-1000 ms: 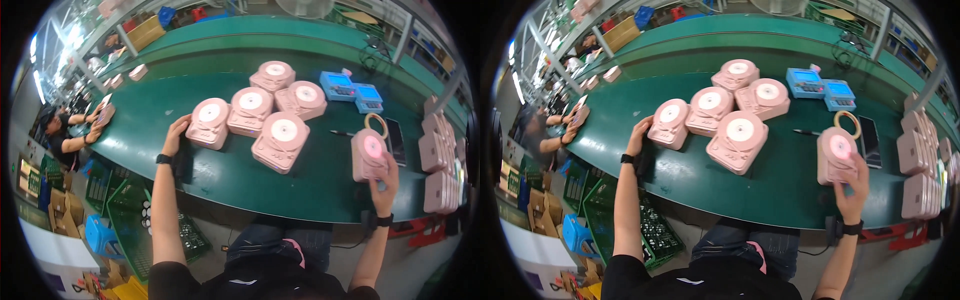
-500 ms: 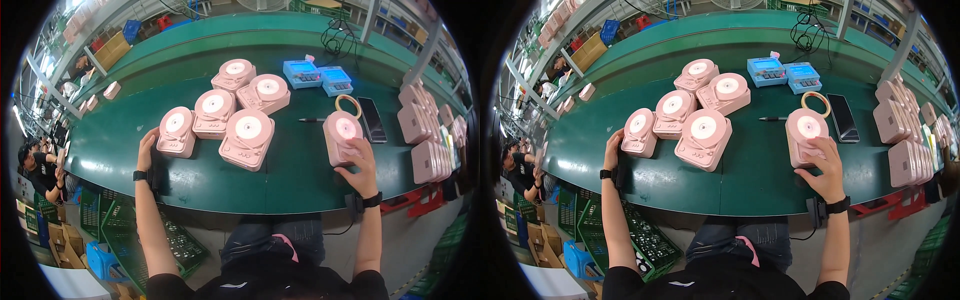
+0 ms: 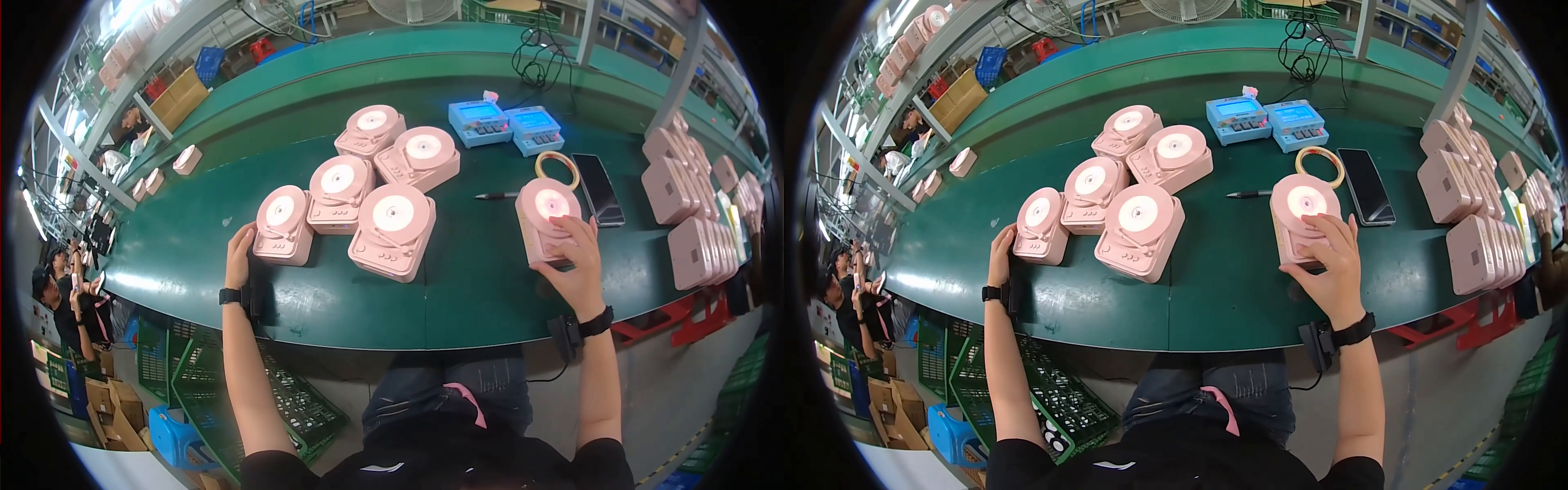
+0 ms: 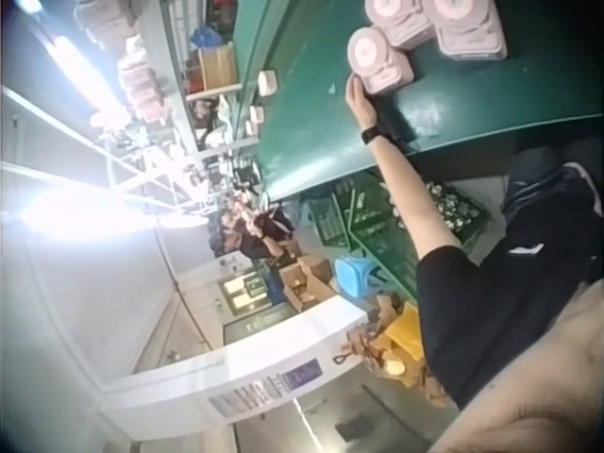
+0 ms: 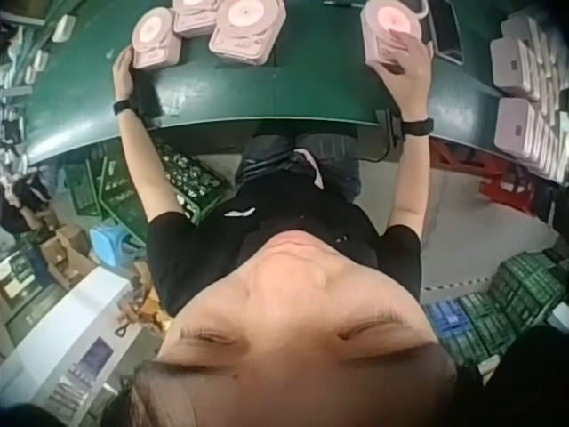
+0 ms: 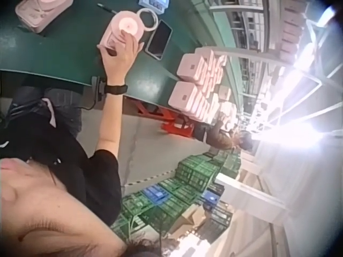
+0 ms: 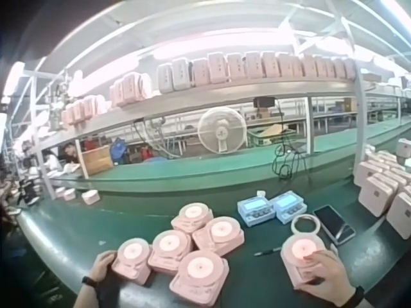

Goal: The person tests pink record player speakers by hand, pressing buttons and moving the tonearms. They pick up and set down the speakers, occasionally turning them over, handling a black cable, and placing finished units onto a stack.

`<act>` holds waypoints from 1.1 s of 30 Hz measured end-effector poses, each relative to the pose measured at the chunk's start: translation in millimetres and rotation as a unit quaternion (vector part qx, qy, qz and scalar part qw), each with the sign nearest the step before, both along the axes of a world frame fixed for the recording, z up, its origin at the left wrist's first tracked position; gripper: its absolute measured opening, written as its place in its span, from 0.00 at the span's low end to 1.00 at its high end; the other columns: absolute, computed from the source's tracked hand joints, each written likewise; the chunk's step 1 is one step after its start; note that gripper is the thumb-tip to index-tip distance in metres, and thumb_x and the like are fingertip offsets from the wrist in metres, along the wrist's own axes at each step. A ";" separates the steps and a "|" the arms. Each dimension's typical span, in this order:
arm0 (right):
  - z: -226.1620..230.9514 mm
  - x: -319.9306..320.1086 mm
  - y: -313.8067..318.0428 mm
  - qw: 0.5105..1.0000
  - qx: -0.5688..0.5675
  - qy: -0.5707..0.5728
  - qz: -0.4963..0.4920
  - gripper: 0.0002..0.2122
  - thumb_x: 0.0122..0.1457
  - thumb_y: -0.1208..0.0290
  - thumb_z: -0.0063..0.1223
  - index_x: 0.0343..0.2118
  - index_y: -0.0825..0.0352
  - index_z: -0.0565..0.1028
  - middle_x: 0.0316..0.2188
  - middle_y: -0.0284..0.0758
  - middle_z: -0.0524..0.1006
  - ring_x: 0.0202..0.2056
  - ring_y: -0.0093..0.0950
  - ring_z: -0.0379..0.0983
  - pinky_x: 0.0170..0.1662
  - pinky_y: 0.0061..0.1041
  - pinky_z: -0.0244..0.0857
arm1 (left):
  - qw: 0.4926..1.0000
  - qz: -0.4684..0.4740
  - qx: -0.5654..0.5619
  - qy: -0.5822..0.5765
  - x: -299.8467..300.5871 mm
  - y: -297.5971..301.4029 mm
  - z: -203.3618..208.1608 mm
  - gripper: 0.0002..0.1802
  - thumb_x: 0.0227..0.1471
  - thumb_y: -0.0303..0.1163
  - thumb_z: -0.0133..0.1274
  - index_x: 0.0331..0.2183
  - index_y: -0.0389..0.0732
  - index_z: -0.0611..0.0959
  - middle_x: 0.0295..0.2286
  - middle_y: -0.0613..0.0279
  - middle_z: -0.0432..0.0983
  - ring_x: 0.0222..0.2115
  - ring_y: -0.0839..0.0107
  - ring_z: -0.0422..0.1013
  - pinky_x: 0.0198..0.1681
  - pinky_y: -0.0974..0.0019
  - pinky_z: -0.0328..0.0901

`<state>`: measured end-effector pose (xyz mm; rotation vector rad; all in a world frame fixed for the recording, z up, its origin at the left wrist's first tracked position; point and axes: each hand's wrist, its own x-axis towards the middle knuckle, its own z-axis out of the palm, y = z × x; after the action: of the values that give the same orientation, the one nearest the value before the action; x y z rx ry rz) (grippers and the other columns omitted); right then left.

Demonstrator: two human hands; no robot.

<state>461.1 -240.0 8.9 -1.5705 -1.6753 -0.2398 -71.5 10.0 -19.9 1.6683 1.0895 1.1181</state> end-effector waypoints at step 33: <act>-0.4 0.0 -0.2 1.000 0.024 0.002 0.017 0.16 0.30 0.78 0.70 0.22 0.66 0.71 0.44 0.39 0.75 0.47 0.40 0.67 0.48 0.34 0.63 | 0.990 0.081 0.081 0.081 10.0 -1.7 3.8 0.14 0.53 0.29 0.44 0.35 0.29 0.78 0.28 0.63 0.76 0.30 0.78 0.68 0.35 0.75 0.62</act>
<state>461.1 -240.2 8.5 -1.5053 -1.6790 -0.2577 -61.5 8.3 -16.2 1.8500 1.2844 1.2192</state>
